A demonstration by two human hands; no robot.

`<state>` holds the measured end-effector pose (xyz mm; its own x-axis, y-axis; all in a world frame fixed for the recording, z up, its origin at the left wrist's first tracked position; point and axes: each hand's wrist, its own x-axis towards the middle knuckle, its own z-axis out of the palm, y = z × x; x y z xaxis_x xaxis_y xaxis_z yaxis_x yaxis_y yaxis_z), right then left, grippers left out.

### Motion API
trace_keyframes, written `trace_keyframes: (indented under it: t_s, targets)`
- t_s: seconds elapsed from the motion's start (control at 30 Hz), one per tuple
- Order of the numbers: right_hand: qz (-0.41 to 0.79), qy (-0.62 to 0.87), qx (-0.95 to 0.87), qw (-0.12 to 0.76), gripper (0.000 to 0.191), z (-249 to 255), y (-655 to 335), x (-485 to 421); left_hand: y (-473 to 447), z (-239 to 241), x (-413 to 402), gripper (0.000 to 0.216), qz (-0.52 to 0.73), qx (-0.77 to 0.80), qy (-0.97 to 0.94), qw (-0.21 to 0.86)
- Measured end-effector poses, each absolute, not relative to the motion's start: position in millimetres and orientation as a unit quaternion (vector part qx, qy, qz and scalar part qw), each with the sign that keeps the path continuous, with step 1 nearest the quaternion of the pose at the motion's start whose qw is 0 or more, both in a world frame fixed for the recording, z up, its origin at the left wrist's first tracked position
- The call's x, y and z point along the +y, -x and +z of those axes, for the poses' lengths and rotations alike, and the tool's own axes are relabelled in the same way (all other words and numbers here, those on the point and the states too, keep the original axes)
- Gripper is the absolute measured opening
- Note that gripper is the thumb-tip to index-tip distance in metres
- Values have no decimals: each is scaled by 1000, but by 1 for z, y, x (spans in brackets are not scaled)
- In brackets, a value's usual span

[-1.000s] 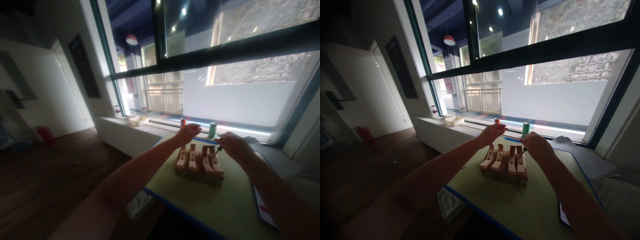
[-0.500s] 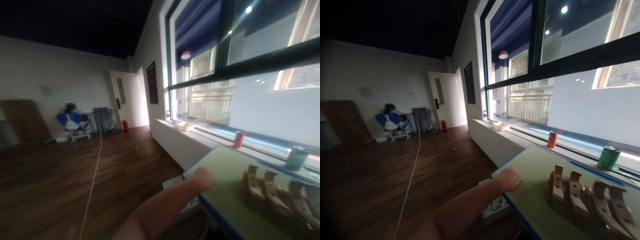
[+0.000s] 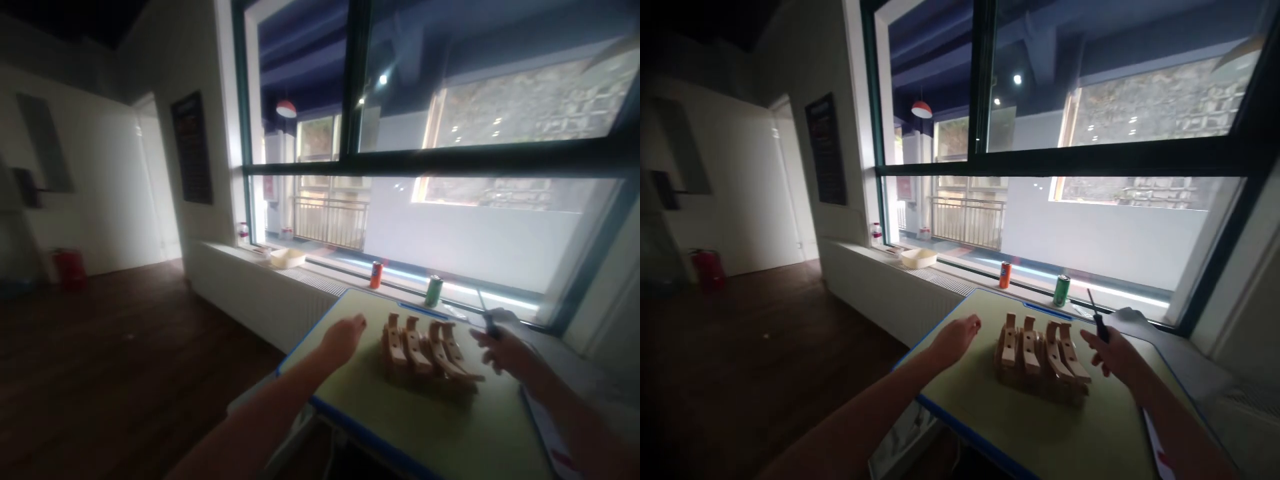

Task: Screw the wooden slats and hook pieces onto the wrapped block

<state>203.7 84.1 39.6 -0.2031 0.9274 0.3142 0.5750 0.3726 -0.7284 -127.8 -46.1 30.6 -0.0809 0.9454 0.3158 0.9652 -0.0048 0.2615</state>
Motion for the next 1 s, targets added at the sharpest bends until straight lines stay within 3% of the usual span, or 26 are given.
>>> trace_keyframes:
  t_s: [0.07,0.17,0.43,0.73,1.0]
  targets:
    - [326,516,-699,373,27,28,-198,70,109,52,-31,28,-294,-626,722,-7]
    - [317,532,-695,366,30,14,-195,64,76,74,0,21,-354,-495,787,-101]
    - [358,536,-682,346,26,3,-198,64,17,72,72,20,-275,-343,874,-207]
    - [568,478,-580,334,22,9,-193,47,6,66,99,10,-150,-285,933,-160]
    - [579,494,-562,323,19,11,-200,56,-3,83,96,17,-170,-270,941,-113]
